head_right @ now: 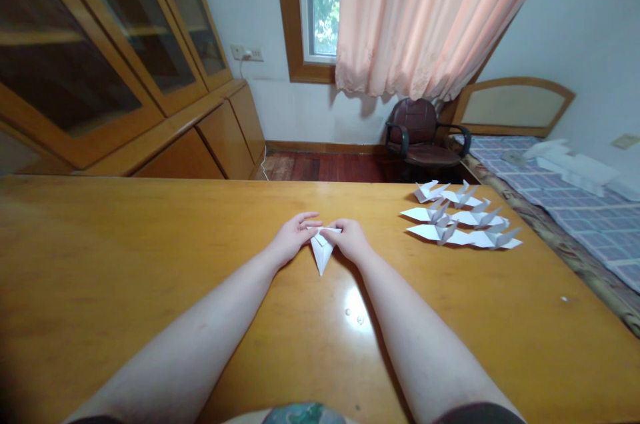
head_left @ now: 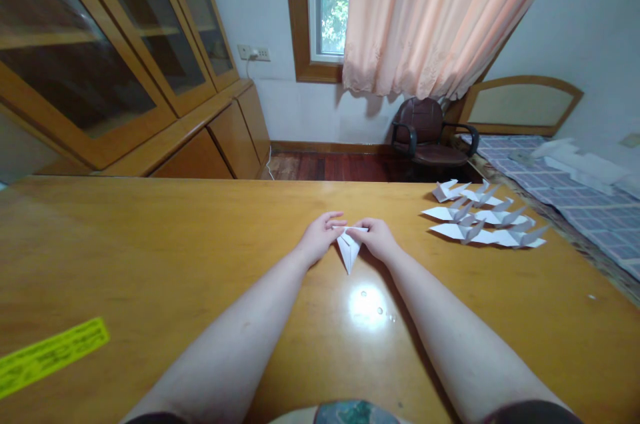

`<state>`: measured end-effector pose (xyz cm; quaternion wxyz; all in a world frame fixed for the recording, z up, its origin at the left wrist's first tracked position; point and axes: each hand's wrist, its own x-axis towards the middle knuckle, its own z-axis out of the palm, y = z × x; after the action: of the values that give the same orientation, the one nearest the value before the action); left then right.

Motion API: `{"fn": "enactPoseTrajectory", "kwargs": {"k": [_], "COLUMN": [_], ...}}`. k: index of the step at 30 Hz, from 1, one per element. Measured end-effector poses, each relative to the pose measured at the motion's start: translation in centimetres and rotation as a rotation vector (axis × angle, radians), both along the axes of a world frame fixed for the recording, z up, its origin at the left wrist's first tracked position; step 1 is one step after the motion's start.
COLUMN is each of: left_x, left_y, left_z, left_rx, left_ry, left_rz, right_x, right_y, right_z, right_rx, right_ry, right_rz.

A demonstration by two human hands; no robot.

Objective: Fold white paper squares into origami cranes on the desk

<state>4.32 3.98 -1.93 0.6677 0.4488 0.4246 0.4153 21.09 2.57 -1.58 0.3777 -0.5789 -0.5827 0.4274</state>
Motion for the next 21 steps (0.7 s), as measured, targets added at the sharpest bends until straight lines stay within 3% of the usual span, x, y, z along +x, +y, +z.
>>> {"fn": "enactPoseTrajectory", "kwargs": {"k": [4,13,21], "left_x": [0.08,-0.12,-0.63], "left_y": [-0.07,0.14,0.12], "left_z": [-0.32,0.16,0.30], "left_rx": [-0.003,-0.071,0.050], "left_ry": [0.143,0.067,0.166], "left_rz": [0.012,0.057,0.047], "right_x": [0.01,0.76,0.58], "right_y": [-0.03,0.73,0.22], "right_z": [-0.02,-0.44,-0.33], "right_rx": [0.001,-0.089,-0.061], "right_ry": [0.032,0.268,0.124], "right_rz": [0.002,0.089,0.086]}}
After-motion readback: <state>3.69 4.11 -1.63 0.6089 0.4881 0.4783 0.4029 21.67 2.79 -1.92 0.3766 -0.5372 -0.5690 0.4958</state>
